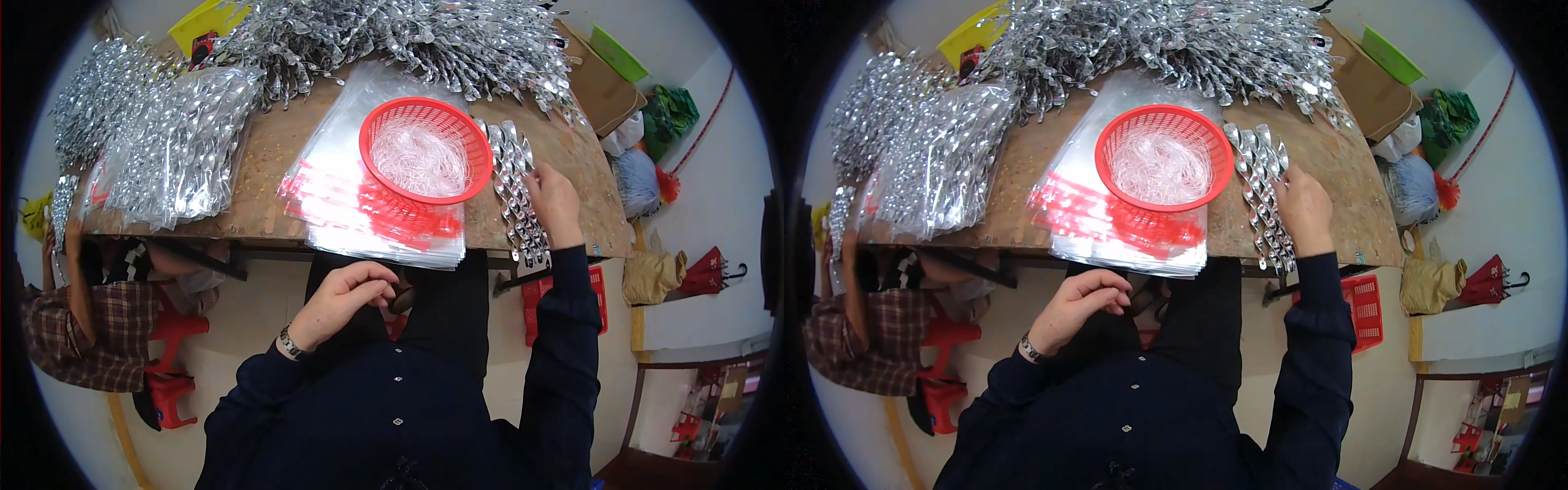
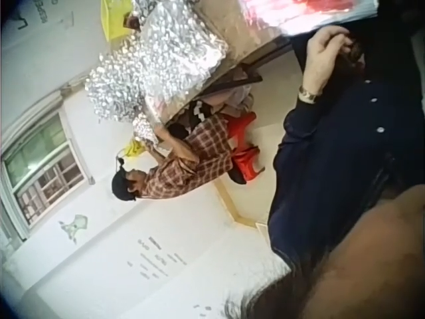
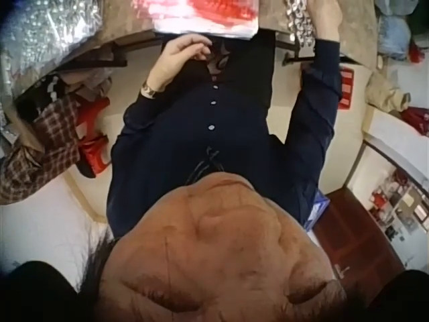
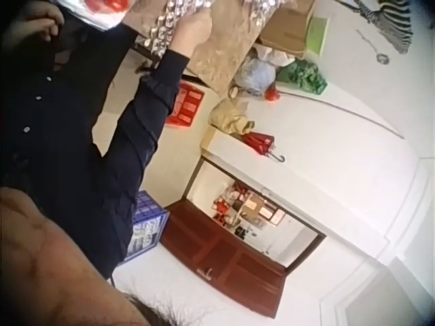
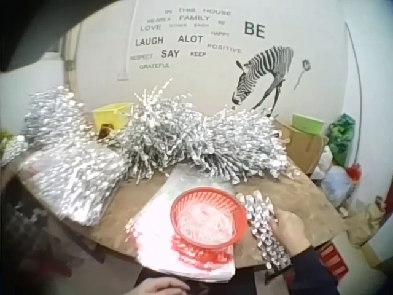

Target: The person attaches small plastic decorative components to thin wires by hand, using pliers to secure them.

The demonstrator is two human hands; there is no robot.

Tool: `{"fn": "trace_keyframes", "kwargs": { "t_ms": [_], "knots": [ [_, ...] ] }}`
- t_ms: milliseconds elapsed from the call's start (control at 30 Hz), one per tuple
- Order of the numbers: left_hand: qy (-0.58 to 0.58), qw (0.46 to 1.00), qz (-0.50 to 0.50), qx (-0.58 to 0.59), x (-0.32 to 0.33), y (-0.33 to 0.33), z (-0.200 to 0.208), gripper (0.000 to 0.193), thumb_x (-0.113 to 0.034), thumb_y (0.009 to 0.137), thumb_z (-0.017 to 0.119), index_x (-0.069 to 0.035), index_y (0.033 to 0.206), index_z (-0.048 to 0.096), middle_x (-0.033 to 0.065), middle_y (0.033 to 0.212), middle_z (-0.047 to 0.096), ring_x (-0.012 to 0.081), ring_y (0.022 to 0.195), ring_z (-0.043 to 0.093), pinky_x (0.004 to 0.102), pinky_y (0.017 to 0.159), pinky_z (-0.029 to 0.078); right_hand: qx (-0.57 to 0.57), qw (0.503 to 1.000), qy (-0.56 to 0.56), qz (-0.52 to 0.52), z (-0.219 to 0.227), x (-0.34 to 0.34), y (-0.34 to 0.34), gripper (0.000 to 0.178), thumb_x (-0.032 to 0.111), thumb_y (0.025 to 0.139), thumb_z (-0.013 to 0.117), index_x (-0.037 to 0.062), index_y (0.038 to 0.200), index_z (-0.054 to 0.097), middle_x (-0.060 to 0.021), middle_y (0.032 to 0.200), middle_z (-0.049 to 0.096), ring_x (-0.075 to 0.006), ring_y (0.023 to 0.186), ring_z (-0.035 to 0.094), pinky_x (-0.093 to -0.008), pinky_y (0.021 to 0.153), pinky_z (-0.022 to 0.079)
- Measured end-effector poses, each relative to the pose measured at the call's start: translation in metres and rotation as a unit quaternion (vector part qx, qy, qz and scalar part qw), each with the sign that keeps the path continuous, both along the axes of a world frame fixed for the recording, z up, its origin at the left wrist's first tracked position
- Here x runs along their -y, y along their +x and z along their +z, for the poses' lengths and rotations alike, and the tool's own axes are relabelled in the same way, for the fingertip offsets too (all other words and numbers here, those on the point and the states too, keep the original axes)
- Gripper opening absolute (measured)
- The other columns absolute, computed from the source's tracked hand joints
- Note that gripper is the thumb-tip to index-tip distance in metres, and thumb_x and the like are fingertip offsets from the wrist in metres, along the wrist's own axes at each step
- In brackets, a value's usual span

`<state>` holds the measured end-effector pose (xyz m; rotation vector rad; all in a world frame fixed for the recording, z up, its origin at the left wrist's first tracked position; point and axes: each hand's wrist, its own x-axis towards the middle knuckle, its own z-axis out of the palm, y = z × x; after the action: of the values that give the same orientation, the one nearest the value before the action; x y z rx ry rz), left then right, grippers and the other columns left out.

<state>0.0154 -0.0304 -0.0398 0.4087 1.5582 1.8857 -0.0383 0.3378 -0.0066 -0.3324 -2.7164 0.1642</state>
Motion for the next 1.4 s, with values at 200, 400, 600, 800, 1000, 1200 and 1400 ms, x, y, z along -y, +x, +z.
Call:
{"fn": "trace_keyframes", "kwargs": {
  "t_ms": [200,400,600,800,1000,1200,1400],
  "knots": [
    [-0.023,0.992,0.099,-0.073,0.015,-0.026,0.023,0.023,-0.009,0.093,0.05,0.004,0.109,0.059,0.008,0.092,0.065,0.0121,0.082,0.061,0.0233,0.076,0.048,-0.03,0.997,-0.049,0.049,0.015,0.028,0.041,0.019,0.021,0.084,0.06,0.0027,0.085,0.061,-0.0178,0.075,0.062,-0.0344,0.072,0.06,-0.0415,0.063,0.046],
    [-0.06,0.959,0.185,-0.204,0.025,-0.069,0.04,0.025,-0.013,0.091,0.053,0.004,0.11,0.059,0.0056,0.09,0.063,0.0106,0.077,0.059,0.0234,0.071,0.048,0.015,0.971,-0.213,0.109,0.027,0.068,0.076,0.012,0.008,0.086,0.058,-0.0028,0.087,0.061,-0.0135,0.069,0.058,-0.0201,0.062,0.056,-0.0309,0.058,0.043],
    [-0.016,0.959,0.227,-0.17,0.025,-0.129,0.045,0.024,-0.014,0.093,0.052,0.001,0.112,0.057,0.0042,0.09,0.063,0.0082,0.074,0.058,0.0213,0.069,0.047,-0.003,0.952,-0.262,0.159,0.018,0.088,0.1,0.009,0.005,0.084,0.061,-0.0027,0.088,0.061,-0.0132,0.074,0.06,-0.022,0.066,0.058,-0.0305,0.061,0.045],
    [-0.079,0.932,0.263,-0.238,0.002,-0.192,0.046,0.029,-0.022,0.092,0.056,-0.002,0.113,0.056,0.0043,0.089,0.062,0.0085,0.069,0.058,0.0205,0.061,0.048,0.024,0.924,-0.335,0.181,0.019,0.101,0.11,0.006,0.002,0.084,0.059,-0.0028,0.088,0.06,-0.0056,0.071,0.058,-0.0115,0.061,0.053,-0.0246,0.057,0.042],
    [-0.138,0.9,0.31,-0.272,-0.026,-0.271,0.051,0.05,-0.026,0.087,0.06,0.006,0.122,0.044,0.0126,0.088,0.061,0.0161,0.062,0.061,0.0292,0.051,0.052,0.048,0.906,-0.369,0.2,0.016,0.107,0.114,0.006,0.0,0.083,0.059,-0.0024,0.088,0.062,-0.005,0.071,0.058,-0.0104,0.059,0.052,-0.0236,0.053,0.041],
    [0.111,0.956,0.269,-0.018,-0.044,-0.324,0.049,0.038,-0.033,0.094,0.052,0.001,0.108,0.044,0.0155,0.089,0.055,0.0245,0.075,0.059,0.0353,0.068,0.053,0.067,0.896,-0.368,0.239,0.013,0.118,0.109,0.009,0.0,0.08,0.062,-0.0018,0.089,0.063,-0.01,0.077,0.062,-0.0176,0.067,0.059,-0.0261,0.06,0.045],
    [0.16,0.943,0.284,0.064,-0.057,-0.359,0.049,0.041,-0.039,0.096,0.048,0.001,0.101,0.05,0.0154,0.089,0.061,0.0242,0.077,0.061,0.0326,0.067,0.053,0.114,0.873,-0.368,0.3,0.005,0.125,0.11,0.01,0.006,0.08,0.065,0.001,0.089,0.063,-0.0127,0.082,0.063,-0.0294,0.075,0.063,-0.034,0.065,0.049]
  ]
}}
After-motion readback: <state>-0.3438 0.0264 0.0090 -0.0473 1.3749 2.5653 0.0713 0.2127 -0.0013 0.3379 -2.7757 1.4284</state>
